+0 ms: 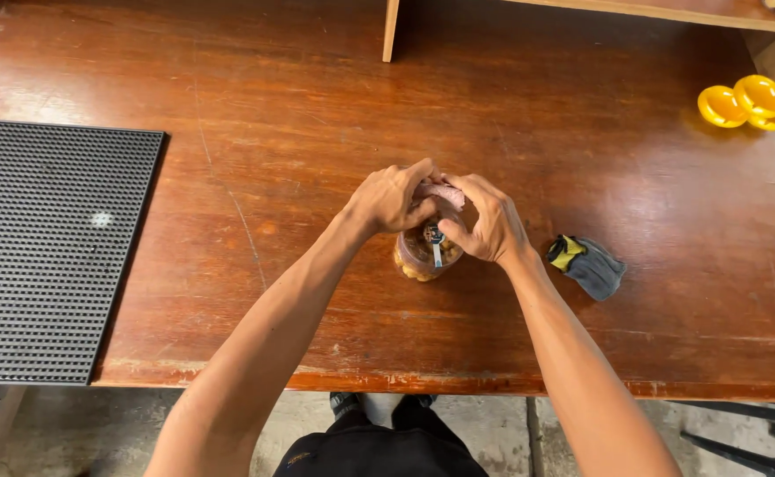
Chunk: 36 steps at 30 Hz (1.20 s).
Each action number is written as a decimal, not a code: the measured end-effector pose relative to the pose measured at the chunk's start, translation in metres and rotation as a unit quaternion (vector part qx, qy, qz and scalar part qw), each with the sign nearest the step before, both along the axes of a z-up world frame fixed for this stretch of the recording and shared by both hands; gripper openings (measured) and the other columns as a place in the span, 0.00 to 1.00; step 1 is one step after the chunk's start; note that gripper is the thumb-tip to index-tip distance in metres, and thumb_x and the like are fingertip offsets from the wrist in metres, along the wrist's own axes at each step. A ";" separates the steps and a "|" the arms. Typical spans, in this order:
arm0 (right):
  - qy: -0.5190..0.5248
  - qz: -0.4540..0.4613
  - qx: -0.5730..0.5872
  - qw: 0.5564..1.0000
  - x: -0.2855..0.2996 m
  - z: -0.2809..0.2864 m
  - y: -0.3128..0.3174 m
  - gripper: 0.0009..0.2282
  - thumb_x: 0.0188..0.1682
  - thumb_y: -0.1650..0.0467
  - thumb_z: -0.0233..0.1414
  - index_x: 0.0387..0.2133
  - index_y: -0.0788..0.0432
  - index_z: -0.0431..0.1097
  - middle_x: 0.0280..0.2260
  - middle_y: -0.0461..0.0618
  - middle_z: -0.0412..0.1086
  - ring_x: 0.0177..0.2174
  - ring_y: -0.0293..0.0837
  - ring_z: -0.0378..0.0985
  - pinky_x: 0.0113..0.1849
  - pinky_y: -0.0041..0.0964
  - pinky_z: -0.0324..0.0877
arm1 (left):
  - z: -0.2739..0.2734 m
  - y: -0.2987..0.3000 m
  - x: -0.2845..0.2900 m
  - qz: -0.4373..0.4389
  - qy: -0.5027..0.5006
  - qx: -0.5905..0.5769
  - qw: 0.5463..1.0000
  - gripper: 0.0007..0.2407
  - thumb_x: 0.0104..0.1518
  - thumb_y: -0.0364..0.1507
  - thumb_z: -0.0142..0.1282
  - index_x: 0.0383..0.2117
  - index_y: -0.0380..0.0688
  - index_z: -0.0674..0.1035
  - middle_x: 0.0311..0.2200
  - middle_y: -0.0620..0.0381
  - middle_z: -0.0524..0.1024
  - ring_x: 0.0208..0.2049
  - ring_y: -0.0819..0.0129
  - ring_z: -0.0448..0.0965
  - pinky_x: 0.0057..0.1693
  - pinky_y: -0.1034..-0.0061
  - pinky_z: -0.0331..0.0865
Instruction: Wiping a snack jar with a cloth and placing it on a shelf.
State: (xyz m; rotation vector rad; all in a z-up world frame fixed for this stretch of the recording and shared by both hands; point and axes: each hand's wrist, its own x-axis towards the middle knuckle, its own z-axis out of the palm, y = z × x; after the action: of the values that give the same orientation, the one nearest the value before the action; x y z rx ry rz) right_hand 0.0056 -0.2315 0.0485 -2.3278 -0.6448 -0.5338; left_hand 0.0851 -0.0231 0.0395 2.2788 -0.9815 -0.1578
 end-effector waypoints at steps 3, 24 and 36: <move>0.062 0.032 0.046 0.996 -0.001 -0.026 -0.013 0.53 0.30 0.38 0.54 0.68 0.56 0.54 0.50 0.58 0.71 0.50 0.60 0.74 0.52 0.54 0.68 | 0.011 0.001 -0.011 -0.025 -0.013 -0.049 0.998 0.16 0.53 0.44 0.51 0.44 0.56 0.72 0.37 0.45 0.81 0.36 0.39 0.83 0.43 0.44 0.75; 0.104 0.086 0.215 0.967 0.037 -0.082 -0.003 0.68 0.13 0.53 0.75 0.70 0.60 0.41 0.50 0.60 0.73 0.50 0.56 0.77 0.53 0.51 0.72 | -0.007 -0.025 -0.006 0.121 -0.035 -0.130 0.983 0.16 0.58 0.46 0.54 0.49 0.61 0.82 0.35 0.54 0.73 0.35 0.47 0.80 0.42 0.51 0.78; 0.091 0.053 0.263 0.959 0.057 -0.087 0.011 0.68 0.11 0.54 0.75 0.69 0.64 0.42 0.52 0.63 0.71 0.51 0.56 0.75 0.53 0.52 0.70 | -0.012 -0.019 0.020 0.080 -0.079 -0.158 0.981 0.17 0.61 0.43 0.54 0.55 0.60 0.77 0.36 0.54 0.71 0.39 0.46 0.80 0.45 0.53 0.77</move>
State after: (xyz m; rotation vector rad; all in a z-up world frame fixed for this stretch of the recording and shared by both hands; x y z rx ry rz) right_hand 0.0622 -0.2205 -0.0388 -1.8034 -0.4673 -0.3774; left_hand 0.1050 -0.0421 0.0272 2.0847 -0.8282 0.2354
